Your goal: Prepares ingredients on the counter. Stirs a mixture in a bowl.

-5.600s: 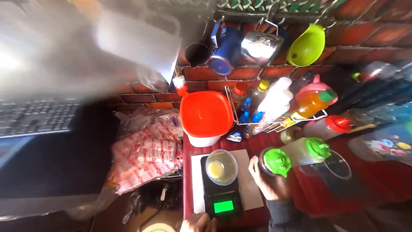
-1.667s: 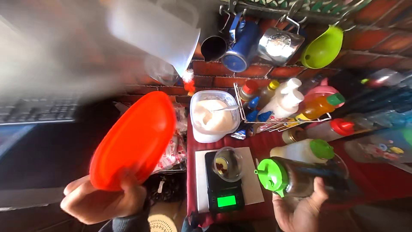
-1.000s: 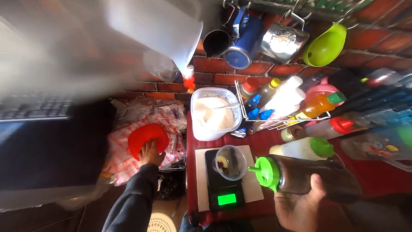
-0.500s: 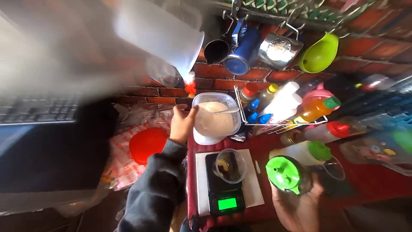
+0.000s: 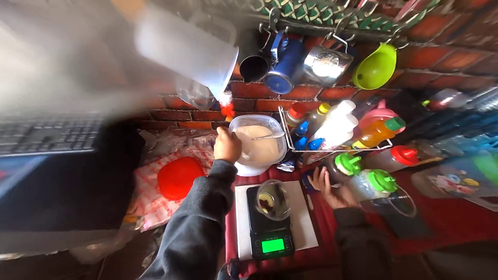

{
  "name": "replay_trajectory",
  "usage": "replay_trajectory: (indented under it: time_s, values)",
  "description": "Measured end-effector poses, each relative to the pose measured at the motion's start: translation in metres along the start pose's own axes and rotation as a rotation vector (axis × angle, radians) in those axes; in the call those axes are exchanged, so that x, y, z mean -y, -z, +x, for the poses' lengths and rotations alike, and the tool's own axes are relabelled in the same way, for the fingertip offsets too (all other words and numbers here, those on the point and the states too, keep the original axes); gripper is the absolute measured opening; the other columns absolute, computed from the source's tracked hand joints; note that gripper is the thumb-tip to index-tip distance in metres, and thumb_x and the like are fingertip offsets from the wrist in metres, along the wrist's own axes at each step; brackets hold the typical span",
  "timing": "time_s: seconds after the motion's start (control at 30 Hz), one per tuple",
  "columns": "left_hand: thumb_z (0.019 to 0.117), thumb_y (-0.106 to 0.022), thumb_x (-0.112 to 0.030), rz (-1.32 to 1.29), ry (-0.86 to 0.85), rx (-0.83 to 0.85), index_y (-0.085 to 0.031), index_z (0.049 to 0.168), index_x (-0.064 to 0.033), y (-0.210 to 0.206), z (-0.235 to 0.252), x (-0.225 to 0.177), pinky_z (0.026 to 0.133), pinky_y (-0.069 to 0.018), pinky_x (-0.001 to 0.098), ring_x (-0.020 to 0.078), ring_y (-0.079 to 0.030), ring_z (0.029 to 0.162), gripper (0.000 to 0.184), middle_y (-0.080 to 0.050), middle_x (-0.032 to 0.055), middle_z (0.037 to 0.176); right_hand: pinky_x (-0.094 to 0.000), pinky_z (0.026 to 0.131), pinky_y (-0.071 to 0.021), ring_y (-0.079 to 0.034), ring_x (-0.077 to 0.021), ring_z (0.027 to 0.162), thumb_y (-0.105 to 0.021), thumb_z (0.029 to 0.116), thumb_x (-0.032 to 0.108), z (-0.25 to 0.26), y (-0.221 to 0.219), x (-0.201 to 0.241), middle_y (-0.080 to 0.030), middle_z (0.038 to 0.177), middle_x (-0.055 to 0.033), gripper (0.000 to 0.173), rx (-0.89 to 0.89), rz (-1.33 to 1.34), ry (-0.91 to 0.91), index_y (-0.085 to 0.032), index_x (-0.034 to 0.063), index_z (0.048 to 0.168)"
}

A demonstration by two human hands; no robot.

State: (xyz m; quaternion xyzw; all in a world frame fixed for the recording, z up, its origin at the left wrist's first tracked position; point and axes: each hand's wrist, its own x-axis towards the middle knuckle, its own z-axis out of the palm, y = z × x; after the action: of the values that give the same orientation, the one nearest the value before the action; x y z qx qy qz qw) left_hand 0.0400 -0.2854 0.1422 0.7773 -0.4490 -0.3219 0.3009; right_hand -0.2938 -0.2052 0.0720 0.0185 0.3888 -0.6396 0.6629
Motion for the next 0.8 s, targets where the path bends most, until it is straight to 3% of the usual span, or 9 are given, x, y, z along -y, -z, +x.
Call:
replay_trajectory:
  time_s: [0.13, 0.17, 0.23, 0.3, 0.43, 0.53, 0.63, 0.73, 0.8]
  values:
    - [0.1063, -0.05, -0.022, -0.046, -0.012, -0.01, -0.048, 0.137, 0.0023, -0.001, 0.0, 0.003, 0.093, -0.0504, 0.0637, 0.0452, -0.065, 0.112, 0.039, -0.065, 0.0289, 0.119, -0.0263, 0.093, -0.0592, -0.063, -0.0182, 0.128, -0.014, 0.1083, 0.056, -0.011, 0.005, -0.005, -0.053, 0.149, -0.0117, 0.066, 0.057, -0.039, -0.027, -0.031, 0.01, 0.154]
    - [0.1064, -0.05, -0.022, -0.058, -0.013, -0.006, -0.047, 0.137, 0.0027, -0.001, 0.0, 0.004, 0.093, -0.05, 0.0641, 0.0457, -0.065, 0.112, 0.04, -0.065, 0.0293, 0.119, -0.021, 0.085, -0.0591, -0.068, -0.0112, 0.114, -0.008, 0.1078, 0.054, -0.027, 0.004, -0.009, -0.061, 0.138, -0.0074, 0.068, 0.055, -0.12, -0.043, -0.037, 0.0095, 0.15]
    - [0.1063, -0.051, -0.024, -0.076, -0.013, -0.01, -0.048, 0.137, 0.0019, -0.002, 0.0, 0.004, 0.092, -0.0503, 0.0648, 0.0454, -0.065, 0.111, 0.04, -0.065, 0.0288, 0.119, -0.015, 0.05, -0.0499, -0.064, -0.0006, 0.062, -0.01, 0.1089, 0.05, -0.067, -0.021, -0.019, -0.069, 0.087, 0.0039, 0.06, -0.015, -0.372, 0.036, -0.056, 0.0152, 0.123]
    - [0.1063, -0.051, -0.024, -0.101, -0.009, -0.018, -0.048, 0.137, 0.0008, -0.002, 0.001, 0.003, 0.092, -0.0502, 0.065, 0.045, -0.065, 0.111, 0.04, -0.065, 0.028, 0.119, -0.0177, 0.039, -0.0419, -0.053, -0.0018, 0.046, -0.02, 0.1117, 0.038, -0.096, -0.057, -0.021, -0.065, 0.07, 0.0053, 0.048, 0.054, -0.662, 0.241, -0.062, 0.0158, 0.111]
    - [0.1064, -0.051, -0.024, -0.14, -0.029, -0.031, -0.049, 0.137, 0.0007, -0.004, 0.0, 0.005, 0.091, -0.0506, 0.0649, 0.0451, -0.065, 0.11, 0.039, -0.066, 0.0275, 0.117, -0.0206, 0.053, -0.0492, -0.059, -0.0031, 0.064, -0.051, 0.1038, 0.021, -0.083, -0.13, -0.01, -0.072, 0.098, 0.0029, 0.028, 0.47, -1.387, 0.87, -0.067, 0.009, 0.123]
    - [0.1065, -0.052, -0.024, -0.157, -0.036, -0.042, -0.049, 0.136, 0.0003, -0.006, 0.0, 0.008, 0.091, -0.0516, 0.0643, 0.0441, -0.066, 0.108, 0.039, -0.066, 0.0269, 0.116, -0.049, 0.088, -0.0554, -0.065, -0.0267, 0.108, -0.065, 0.0959, 0.032, -0.043, -0.181, -0.025, -0.07, 0.118, -0.0077, 0.036, 0.522, -1.981, 1.18, -0.072, 0.0147, 0.127]
    - [0.1075, -0.05, -0.025, -0.164, -0.048, -0.034, -0.049, 0.137, 0.0, -0.005, -0.006, 0.01, 0.09, -0.0516, 0.0638, 0.0443, -0.066, 0.108, 0.038, -0.066, 0.0271, 0.117, -0.059, 0.094, -0.0503, -0.058, -0.0419, 0.119, -0.074, 0.0938, 0.03, -0.024, -0.218, -0.045, -0.066, 0.12, -0.0191, 0.033, 0.56, -2.431, 1.022, -0.074, 0.0083, 0.119]
    - [0.1073, -0.051, -0.024, -0.164, -0.058, -0.027, -0.049, 0.136, 0.0002, -0.003, -0.006, 0.009, 0.092, -0.0516, 0.0621, 0.0426, -0.066, 0.109, 0.037, -0.066, 0.0258, 0.118, -0.0556, 0.09, -0.051, -0.06, -0.0395, 0.115, -0.071, 0.0934, 0.02, 0.008, -0.231, -0.056, -0.068, 0.109, -0.0178, 0.016, 0.633, -2.708, 0.97, -0.077, 0.0073, 0.098]
    - [0.1071, -0.051, -0.023, -0.165, -0.049, -0.012, -0.049, 0.137, 0.0007, 0.0, -0.006, 0.007, 0.093, -0.051, 0.0626, 0.0428, -0.066, 0.111, 0.038, -0.066, 0.0261, 0.119, -0.0572, 0.097, -0.0462, -0.057, -0.0407, 0.122, -0.065, 0.098, 0.02, 0.008, -0.242, -0.062, -0.067, 0.115, -0.0198, 0.02, 0.673, -2.819, 0.83, -0.074, 0.0024, 0.103]
